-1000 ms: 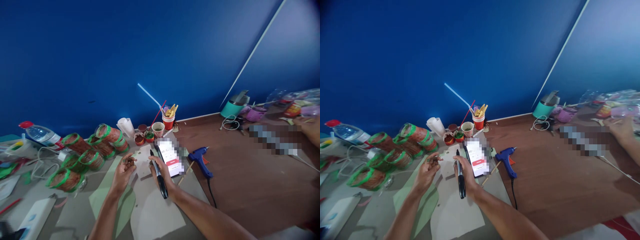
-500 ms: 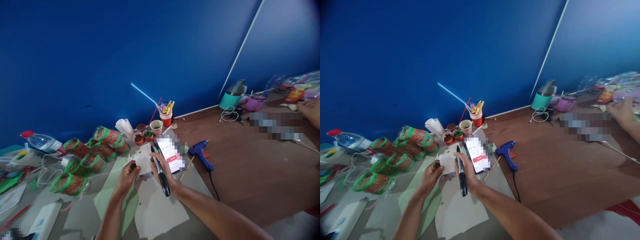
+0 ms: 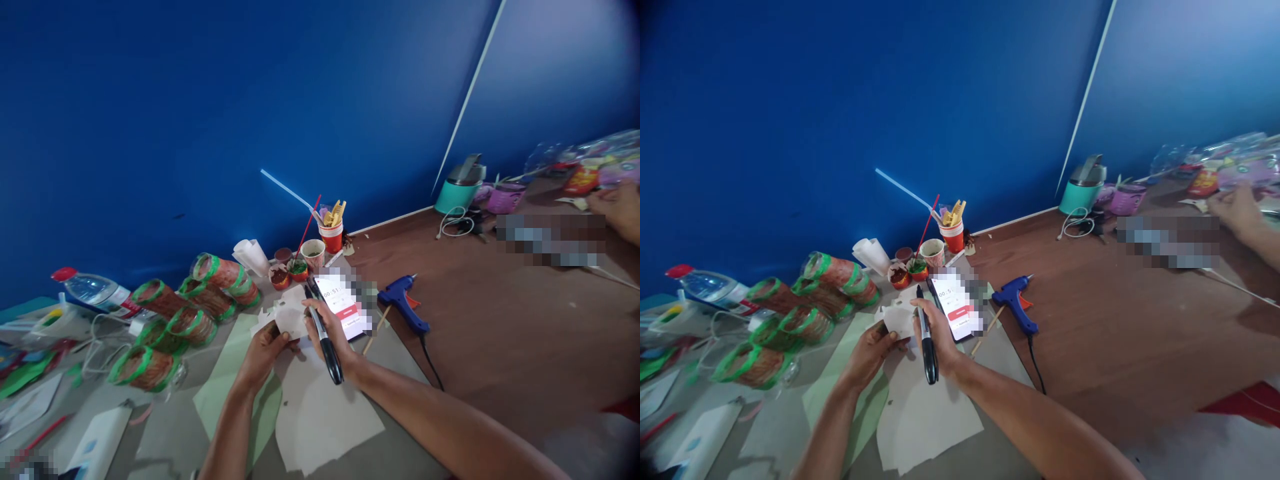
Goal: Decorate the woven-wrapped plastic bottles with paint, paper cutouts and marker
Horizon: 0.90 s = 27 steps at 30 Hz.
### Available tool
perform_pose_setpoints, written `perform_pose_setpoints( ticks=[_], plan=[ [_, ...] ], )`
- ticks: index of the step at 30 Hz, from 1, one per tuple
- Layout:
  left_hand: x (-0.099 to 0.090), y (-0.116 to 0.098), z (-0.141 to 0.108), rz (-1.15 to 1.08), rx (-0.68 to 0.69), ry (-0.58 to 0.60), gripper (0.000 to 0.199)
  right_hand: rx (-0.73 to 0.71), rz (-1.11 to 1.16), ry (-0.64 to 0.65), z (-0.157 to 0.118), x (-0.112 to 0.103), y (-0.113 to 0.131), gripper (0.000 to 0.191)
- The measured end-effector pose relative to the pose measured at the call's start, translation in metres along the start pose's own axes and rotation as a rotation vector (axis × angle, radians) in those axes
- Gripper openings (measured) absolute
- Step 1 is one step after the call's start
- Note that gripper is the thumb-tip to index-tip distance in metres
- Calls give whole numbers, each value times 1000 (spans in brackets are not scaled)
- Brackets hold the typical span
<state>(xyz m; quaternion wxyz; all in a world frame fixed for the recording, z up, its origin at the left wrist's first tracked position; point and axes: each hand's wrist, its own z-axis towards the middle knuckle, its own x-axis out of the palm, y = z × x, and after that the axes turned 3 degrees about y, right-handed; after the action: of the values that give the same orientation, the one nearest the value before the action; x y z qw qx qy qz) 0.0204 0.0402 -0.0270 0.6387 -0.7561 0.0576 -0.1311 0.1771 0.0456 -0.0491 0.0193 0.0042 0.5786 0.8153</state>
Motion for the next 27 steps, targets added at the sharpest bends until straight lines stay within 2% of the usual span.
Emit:
perform_pose_setpoints(
  ticks=[4, 10, 15, 18, 22, 27],
  plan=[
    [3, -2, -2, 26, -69, 26, 32, -14, -17, -5, 1, 0, 2, 29],
    [-2, 0, -3, -56, -35, 91, 31, -62, -49, 19, 3, -5, 8, 28],
    [-2, 0, -3, -130, -7, 91, 34, -26, -55, 51, 4, -4, 4, 29],
    [0, 2, -1, -40, 7, 31, 35, -51, -106, 7, 6, -5, 2, 30],
    [0, 10, 6, 53, 34, -122, 36, -102, -204, -63, 6, -8, 1, 36],
    [-1, 14, 11, 39, 70, -189, 35, -136, -296, 2, 2, -8, -2, 42]
  ],
)
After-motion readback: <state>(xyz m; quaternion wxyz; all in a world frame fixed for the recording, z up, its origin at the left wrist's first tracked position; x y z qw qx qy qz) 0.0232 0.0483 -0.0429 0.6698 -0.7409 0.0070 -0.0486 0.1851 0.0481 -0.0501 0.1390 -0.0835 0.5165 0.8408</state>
